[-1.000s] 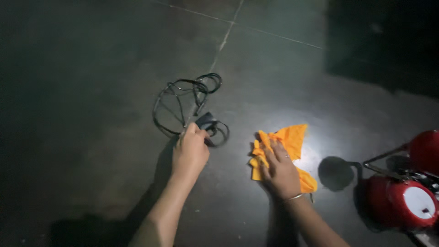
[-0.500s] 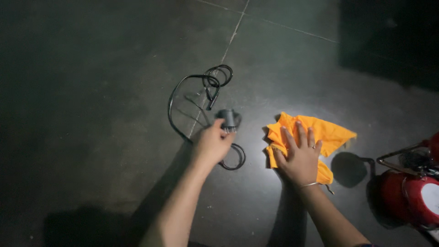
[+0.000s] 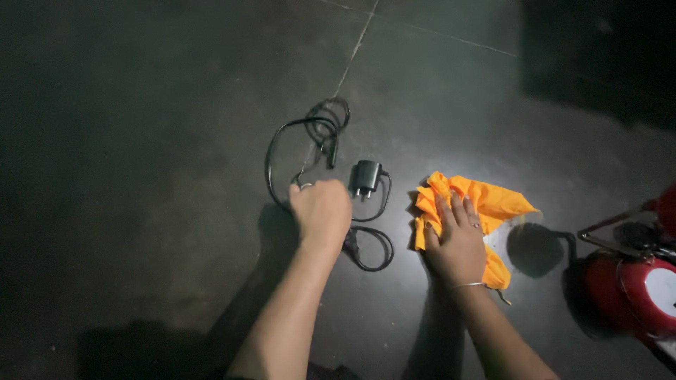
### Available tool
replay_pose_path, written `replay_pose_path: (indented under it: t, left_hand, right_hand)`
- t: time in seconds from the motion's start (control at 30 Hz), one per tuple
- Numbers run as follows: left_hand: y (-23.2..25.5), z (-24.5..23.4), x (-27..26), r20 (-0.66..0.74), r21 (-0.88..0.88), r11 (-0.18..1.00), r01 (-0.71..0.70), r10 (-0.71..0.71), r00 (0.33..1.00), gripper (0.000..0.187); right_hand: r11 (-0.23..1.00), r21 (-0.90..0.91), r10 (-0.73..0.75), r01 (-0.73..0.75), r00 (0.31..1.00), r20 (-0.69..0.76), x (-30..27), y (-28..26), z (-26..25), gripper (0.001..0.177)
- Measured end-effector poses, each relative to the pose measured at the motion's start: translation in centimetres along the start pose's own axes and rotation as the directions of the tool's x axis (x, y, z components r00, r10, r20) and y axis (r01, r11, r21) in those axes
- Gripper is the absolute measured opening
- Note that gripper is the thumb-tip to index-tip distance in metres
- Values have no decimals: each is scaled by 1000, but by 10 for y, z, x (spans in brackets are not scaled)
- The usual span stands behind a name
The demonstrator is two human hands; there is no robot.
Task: The person wipes a black power adapter and a black power cable with an orange cloth. They handle the items one at a time, wiping the surfaces and the cable length, then place them back on the floor among other electronics.
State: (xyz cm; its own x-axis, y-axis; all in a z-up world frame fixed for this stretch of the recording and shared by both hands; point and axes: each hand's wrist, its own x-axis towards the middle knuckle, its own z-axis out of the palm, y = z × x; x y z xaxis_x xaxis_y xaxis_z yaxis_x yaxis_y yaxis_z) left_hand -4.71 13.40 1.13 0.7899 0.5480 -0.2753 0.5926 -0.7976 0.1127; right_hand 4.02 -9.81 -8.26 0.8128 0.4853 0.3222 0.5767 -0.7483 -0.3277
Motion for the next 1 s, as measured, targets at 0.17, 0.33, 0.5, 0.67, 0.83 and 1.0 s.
replay_pose_path:
  t: [0.17, 0.33, 0.5, 0.67, 0.83, 1.0]
  left_hand:
    - [-3, 15, 6, -440, 38, 997, -66, 76, 895, 13]
    - [-5, 39, 25, -641, 79, 986, -150, 165, 750, 15]
    - [-6, 43, 32, -587, 103, 995, 8, 54, 808, 12]
    - [22, 0, 9, -637, -272, 949, -160, -53, 769, 18]
    - [44, -23, -9, -549, -709, 596, -377, -130, 826, 18]
    - [83, -6, -55, -428, -806, 397, -439, 123, 895, 20]
  right_hand:
    - [999, -27, -19, 18, 1000, -16, -8, 2, 0, 59]
    - [1000, -7, -1, 1, 1000, -18, -8, -4, -3, 59]
    - [997, 72, 17, -18, 1000, 4, -7, -4, -5, 56]
    - [995, 90, 38, -38, 999, -2, -5, -8, -7, 52]
    - [994, 107, -8, 19, 995, -104, -8, -7, -5, 44]
    - [755, 575, 435, -316, 897, -79, -18, 12, 0, 41]
